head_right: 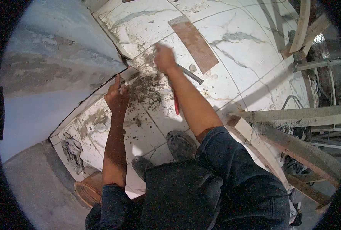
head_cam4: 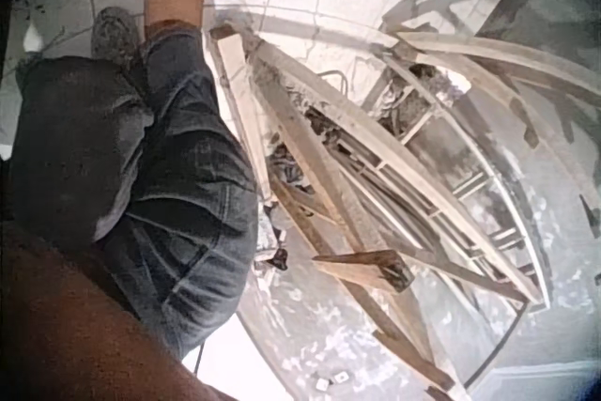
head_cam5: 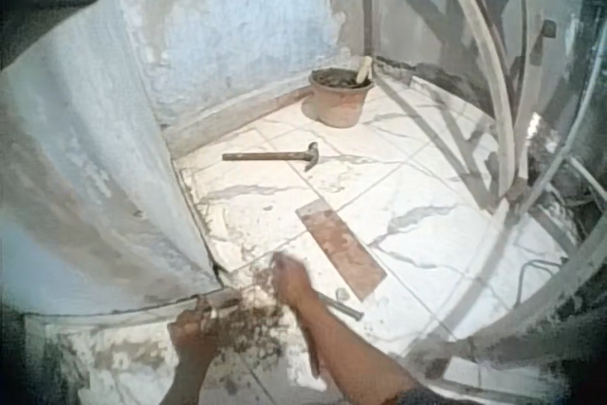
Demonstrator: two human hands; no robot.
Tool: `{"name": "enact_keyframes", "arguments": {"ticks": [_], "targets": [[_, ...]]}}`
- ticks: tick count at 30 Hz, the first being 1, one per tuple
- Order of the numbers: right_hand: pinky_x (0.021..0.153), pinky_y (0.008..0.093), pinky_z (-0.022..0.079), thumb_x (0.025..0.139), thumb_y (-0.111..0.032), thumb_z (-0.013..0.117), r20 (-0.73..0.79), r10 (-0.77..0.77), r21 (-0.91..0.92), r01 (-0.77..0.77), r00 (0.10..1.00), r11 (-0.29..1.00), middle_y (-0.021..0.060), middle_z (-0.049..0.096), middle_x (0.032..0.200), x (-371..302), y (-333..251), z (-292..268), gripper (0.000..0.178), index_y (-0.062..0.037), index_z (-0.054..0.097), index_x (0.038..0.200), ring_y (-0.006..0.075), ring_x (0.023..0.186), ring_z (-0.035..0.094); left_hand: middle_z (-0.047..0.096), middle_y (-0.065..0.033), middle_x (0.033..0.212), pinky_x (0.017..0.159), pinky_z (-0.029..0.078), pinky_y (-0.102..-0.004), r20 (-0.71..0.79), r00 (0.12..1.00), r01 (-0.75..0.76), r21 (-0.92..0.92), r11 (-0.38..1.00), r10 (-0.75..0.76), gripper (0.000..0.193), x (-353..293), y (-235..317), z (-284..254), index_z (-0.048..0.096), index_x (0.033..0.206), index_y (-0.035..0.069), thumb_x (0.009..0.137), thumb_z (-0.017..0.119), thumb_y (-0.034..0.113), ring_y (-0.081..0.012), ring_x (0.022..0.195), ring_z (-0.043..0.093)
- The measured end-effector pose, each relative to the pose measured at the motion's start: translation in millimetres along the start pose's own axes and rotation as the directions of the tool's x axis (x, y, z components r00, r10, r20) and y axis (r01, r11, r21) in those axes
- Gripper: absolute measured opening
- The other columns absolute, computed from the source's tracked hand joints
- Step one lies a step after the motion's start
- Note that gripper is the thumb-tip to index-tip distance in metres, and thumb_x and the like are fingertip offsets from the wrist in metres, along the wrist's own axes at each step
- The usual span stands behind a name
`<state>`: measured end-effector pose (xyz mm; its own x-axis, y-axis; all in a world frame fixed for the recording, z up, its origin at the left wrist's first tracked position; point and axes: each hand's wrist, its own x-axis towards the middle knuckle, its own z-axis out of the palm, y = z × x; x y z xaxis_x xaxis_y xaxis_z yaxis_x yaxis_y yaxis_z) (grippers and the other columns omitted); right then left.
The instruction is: Cutting ceramic tiles with an angle grinder on a balcony and then placing them along a wall inside.
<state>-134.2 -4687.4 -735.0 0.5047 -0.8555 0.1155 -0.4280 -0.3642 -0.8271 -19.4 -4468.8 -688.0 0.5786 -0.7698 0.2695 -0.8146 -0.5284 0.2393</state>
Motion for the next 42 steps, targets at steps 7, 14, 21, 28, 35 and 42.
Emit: {"name": "enact_keyframes", "arguments": {"ticks": [7,14,21,28,35,42], "targets": [[0.098,0.0533,0.034,0.082,-0.034,0.059,-0.328,0.383,-0.495,-0.502,0.864,0.709,0.0206,0.043,0.129,37,40,-92,0.049,-0.0066,0.052,0.121,0.0389,0.121,0.039,0.058,-0.0025,0.081,0.073,0.035,-0.0387,0.002,1.0,0.007,0.031,0.999,-0.007,0.045,8,-7,2,0.058,0.124,0.019,0.08,0.062,0.022,-0.0205,0.083,0.056],[0.09,0.0423,0.046,0.073,-0.038,0.068,0.002,0.671,-0.358,-0.626,0.742,0.693,0.0186,0.059,0.117,59,43,-121,0.054,-0.0021,0.061,0.113,0.0327,0.111,0.056,0.063,-0.0036,0.075,0.068,0.036,-0.0372,-0.194,0.981,-0.02,-0.05,0.999,0.01,0.017,19,-6,3,0.072,0.096,0.017,0.082,0.063,0.022,-0.0212,0.072,0.06],[0.079,0.0383,0.05,0.072,-0.029,0.061,-0.241,0.413,-0.187,-0.459,0.878,0.868,0.0204,0.066,0.094,70,-3,-153,0.034,-0.0004,0.068,0.09,0.0349,0.091,0.065,0.065,-0.0042,0.072,0.072,0.038,-0.0368,-0.164,0.987,0.005,0.015,1.0,-0.002,0.01,27,1,3,0.072,0.085,0.014,0.08,0.065,0.021,-0.0211,0.071,0.061],[0.043,0.0267,0.039,0.08,-0.008,0.062,0.067,0.601,0.883,-0.328,0.796,0.336,0.0074,0.055,0.067,-69,-84,-94,0.009,-0.0005,0.06,0.083,0.016,0.051,0.05,0.067,-0.0075,0.082,0.08,0.039,-0.0398,-0.045,0.994,-0.094,0.047,0.994,0.096,0.026,30,-6,-17,0.07,0.098,0.014,0.076,0.056,0.013,-0.0237,0.08,0.062],[0.042,0.0205,0.041,0.08,-0.009,0.064,0.291,0.73,0.9,-0.436,0.619,0.011,0.009,0.06,0.07,-139,-55,-93,0.015,0.0027,0.059,0.088,0.0145,0.05,0.054,0.068,-0.0085,0.088,0.08,0.039,-0.0405,0.112,0.993,-0.042,0.059,0.997,0.035,0.034,33,-10,-21,0.069,0.105,0.013,0.075,0.052,0.013,-0.0245,0.082,0.062],[0.053,0.0257,0.051,0.077,-0.013,0.07,0.505,0.582,0.709,-0.69,0.638,0.141,0.0046,0.061,0.086,-159,-62,-17,0.023,-0.0071,0.059,0.097,0.0138,0.066,0.059,0.068,-0.0108,0.087,0.081,0.039,-0.0408,0.12,0.992,-0.023,-0.014,1.0,0.025,0.033,31,-7,-22,0.069,0.105,0.013,0.077,0.052,0.013,-0.026,0.082,0.061]]}}
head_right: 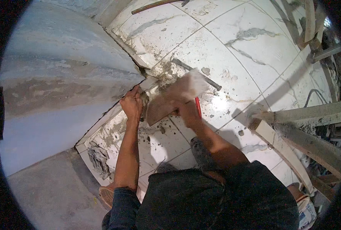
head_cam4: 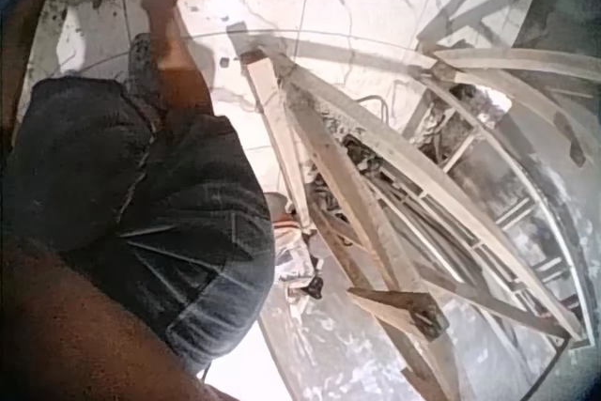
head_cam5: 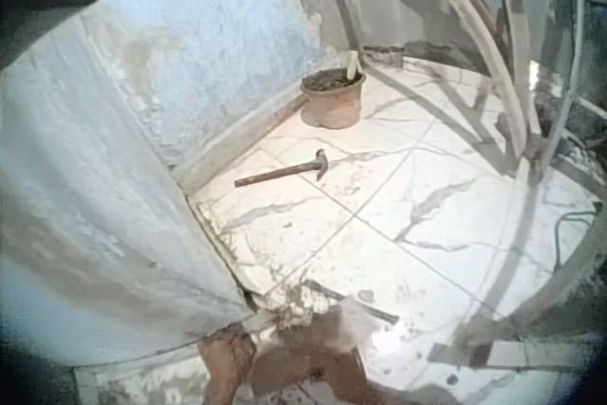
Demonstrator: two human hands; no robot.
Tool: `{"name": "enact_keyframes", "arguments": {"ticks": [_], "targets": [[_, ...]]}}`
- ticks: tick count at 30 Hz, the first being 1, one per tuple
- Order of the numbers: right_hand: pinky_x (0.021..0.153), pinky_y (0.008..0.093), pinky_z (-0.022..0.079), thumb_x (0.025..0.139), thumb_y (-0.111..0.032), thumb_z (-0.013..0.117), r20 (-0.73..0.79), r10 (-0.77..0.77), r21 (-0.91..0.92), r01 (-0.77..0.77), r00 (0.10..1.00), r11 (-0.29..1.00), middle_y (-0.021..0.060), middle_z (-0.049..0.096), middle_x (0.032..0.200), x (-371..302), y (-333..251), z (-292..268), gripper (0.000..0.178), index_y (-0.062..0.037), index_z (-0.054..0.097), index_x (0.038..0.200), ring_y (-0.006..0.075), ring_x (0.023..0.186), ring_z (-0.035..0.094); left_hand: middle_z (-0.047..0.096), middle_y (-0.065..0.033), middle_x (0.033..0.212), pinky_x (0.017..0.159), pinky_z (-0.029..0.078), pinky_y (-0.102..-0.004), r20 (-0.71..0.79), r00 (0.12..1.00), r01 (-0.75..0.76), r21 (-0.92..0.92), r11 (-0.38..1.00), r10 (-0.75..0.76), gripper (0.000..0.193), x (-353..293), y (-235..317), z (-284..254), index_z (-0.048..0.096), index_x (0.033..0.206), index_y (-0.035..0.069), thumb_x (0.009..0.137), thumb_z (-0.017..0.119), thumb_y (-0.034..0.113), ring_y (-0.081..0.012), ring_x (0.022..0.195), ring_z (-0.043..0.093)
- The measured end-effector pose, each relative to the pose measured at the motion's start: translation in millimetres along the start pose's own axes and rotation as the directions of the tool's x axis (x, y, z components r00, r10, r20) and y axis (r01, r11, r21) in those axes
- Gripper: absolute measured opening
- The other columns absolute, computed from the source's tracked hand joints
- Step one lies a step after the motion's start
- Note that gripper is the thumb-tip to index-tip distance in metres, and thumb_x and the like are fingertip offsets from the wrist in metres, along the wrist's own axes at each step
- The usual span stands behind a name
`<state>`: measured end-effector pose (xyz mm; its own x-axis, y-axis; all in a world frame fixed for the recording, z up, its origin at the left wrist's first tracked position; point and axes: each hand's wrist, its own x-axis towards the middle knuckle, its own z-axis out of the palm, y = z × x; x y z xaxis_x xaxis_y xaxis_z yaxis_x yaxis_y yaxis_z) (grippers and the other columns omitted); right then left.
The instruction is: Cutting ceramic tiles with an angle grinder on a balcony and then placing them along a wall inside.
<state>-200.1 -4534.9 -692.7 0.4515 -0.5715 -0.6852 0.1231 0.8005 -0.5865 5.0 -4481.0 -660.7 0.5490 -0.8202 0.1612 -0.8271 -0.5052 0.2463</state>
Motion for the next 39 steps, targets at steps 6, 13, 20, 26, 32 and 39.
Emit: {"name": "enact_keyframes", "arguments": {"ticks": [6,13,20,26,32,39], "targets": [[0.058,0.0285,0.053,0.077,-0.011,0.071,0.011,0.053,0.078,-0.054,0.999,0.996,0.0037,0.06,0.086,46,57,59,0.021,-0.0061,0.057,0.092,0.0153,0.067,0.059,0.068,-0.0123,0.084,0.083,0.039,-0.0396,-0.066,0.998,-0.023,-0.023,0.999,0.021,0.025,2,6,2,0.07,0.102,0.012,0.081,0.057,0.013,-0.0276,0.08,0.062],[0.062,0.0294,0.055,0.079,-0.008,0.069,0.115,0.081,0.178,-0.101,0.99,0.979,0.0045,0.061,0.088,57,63,85,0.023,-0.0083,0.056,0.098,0.0156,0.07,0.061,0.069,-0.0156,0.084,0.078,0.047,-0.0364,-0.175,0.983,0.014,-0.198,0.98,-0.05,0.018,7,7,9,0.072,0.091,0.006,0.083,0.059,0.015,-0.0293,0.077,0.066],[0.068,0.03,0.056,0.08,-0.007,0.067,0.002,-0.074,0.105,0.073,0.997,0.992,0.0046,0.06,0.098,73,88,84,0.03,-0.008,0.054,0.107,0.0168,0.081,0.063,0.068,-0.0177,0.083,0.074,0.049,-0.0362,-0.23,0.973,-0.043,-0.174,0.984,0.002,0.017,7,9,15,0.071,0.089,0.004,0.08,0.06,0.013,-0.0307,0.074,0.066],[0.072,0.0304,0.053,0.089,-0.023,0.061,0.173,0.068,0.113,-0.088,0.983,0.99,0.0093,0.054,0.116,76,97,84,0.046,-0.005,0.043,0.127,0.018,0.093,0.058,0.068,-0.0187,0.087,0.077,0.05,-0.0364,-0.186,0.982,-0.029,-0.262,0.965,-0.021,0.019,5,11,10,0.07,0.094,0.003,0.08,0.059,0.01,-0.0322,0.08,0.066],[0.059,0.0281,0.047,0.08,-0.018,0.07,0.103,0.181,0.043,-0.186,0.978,0.982,0.0067,0.058,0.102,64,83,93,0.051,-0.0075,0.045,0.124,0.0164,0.078,0.056,0.068,-0.017,0.094,0.076,0.051,-0.0327,-0.148,0.972,0.115,-0.373,0.921,-0.181,0.021,-35,10,-3,0.065,0.103,-0.002,0.084,0.057,0.006,-0.0229,0.081,0.066],[0.053,0.0291,0.047,0.074,-0.018,0.075,0.223,0.138,0.172,-0.178,0.965,0.969,0.0045,0.059,0.087,77,90,79,0.045,-0.0103,0.05,0.11,0.0149,0.063,0.053,0.054,-0.0023,0.072,0.055,0.045,-0.0216,0.32,0.587,0.311,-0.937,-0.158,-0.744,0.009,-107,-8,9,0.051,0.084,0.004,0.088,0.059,0.008,-0.0119,0.061,0.053]]}}
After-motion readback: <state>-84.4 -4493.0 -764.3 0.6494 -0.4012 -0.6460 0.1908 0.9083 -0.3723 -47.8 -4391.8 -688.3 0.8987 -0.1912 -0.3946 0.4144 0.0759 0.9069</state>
